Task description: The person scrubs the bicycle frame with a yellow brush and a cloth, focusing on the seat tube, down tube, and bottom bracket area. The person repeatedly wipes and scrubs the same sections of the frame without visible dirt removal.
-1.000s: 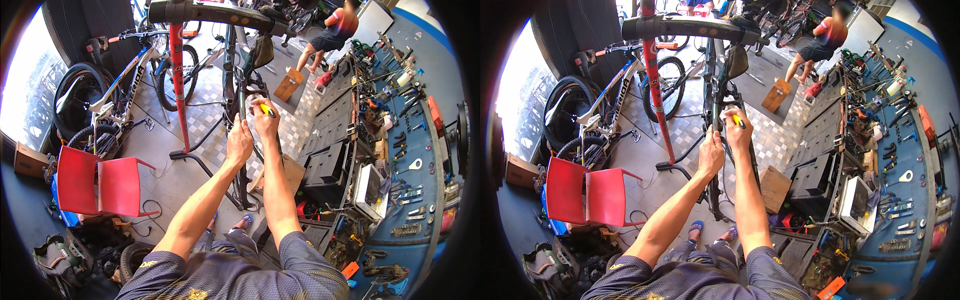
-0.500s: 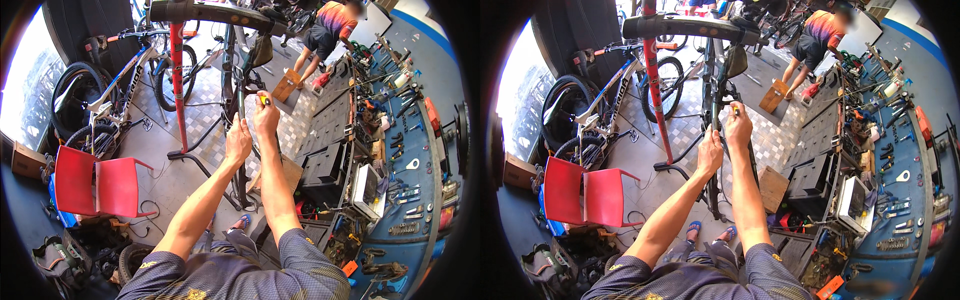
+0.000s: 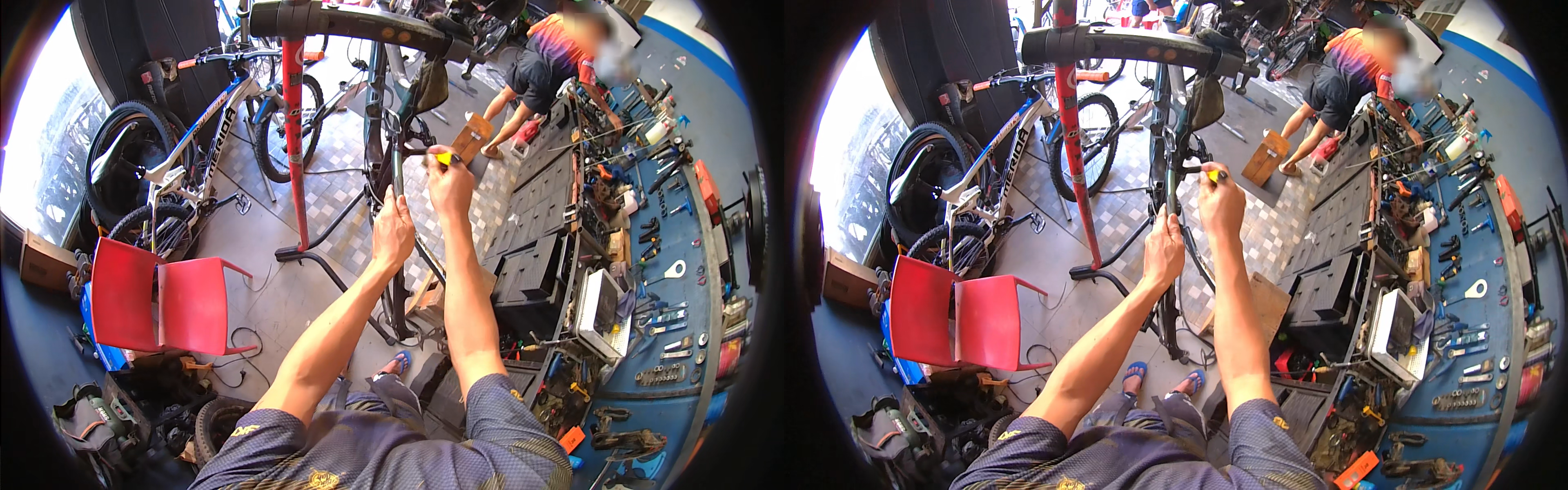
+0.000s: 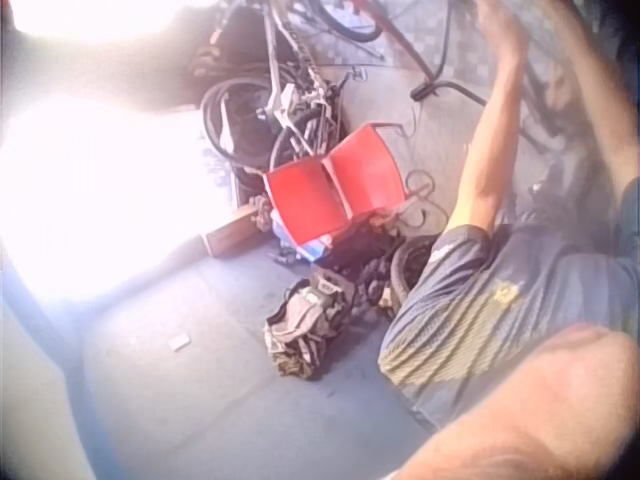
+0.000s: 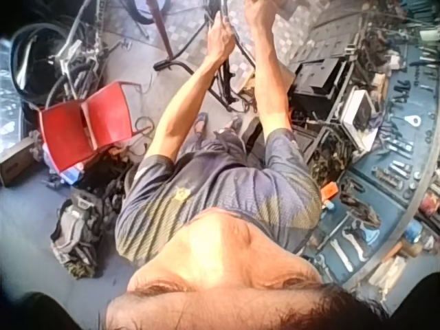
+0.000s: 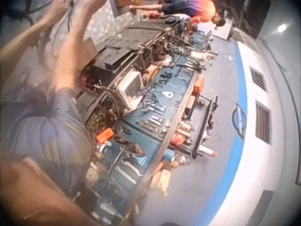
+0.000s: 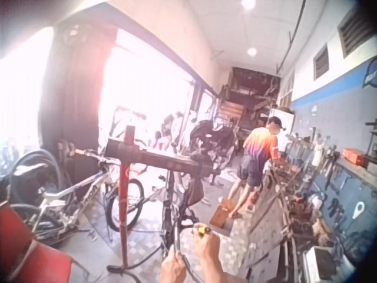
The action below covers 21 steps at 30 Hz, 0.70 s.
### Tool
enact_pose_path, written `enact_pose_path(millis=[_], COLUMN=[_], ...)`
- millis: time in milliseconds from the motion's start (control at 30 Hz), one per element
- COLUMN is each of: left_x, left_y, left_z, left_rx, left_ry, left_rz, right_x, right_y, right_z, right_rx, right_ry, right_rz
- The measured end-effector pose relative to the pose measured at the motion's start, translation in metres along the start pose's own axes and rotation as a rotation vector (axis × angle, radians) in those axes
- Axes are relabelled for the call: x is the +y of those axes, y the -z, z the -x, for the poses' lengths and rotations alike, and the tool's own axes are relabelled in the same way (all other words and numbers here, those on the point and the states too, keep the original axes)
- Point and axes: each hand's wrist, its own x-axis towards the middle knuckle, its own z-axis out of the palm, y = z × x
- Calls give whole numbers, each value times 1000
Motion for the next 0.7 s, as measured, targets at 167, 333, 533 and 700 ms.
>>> enact_pose_path(millis=[167, 333, 533, 700], left_x=[2, -4, -5, -2], left_y=[1, -3, -3, -2], left_z=[0, -2, -2, 0], left_rx=[3, 0, 21, 66], left_ry=[1, -4, -28, -46], left_rz=[0, 41, 21, 43], right_x=[-3, -5, -12, -13], right_y=[0, -1, 2, -1], right_z=[4, 6, 10, 4], right_rx=[-83, -31, -80, -83], right_ry=[-15, 112, 78, 92], right_rz=[-14, 93, 246, 277])
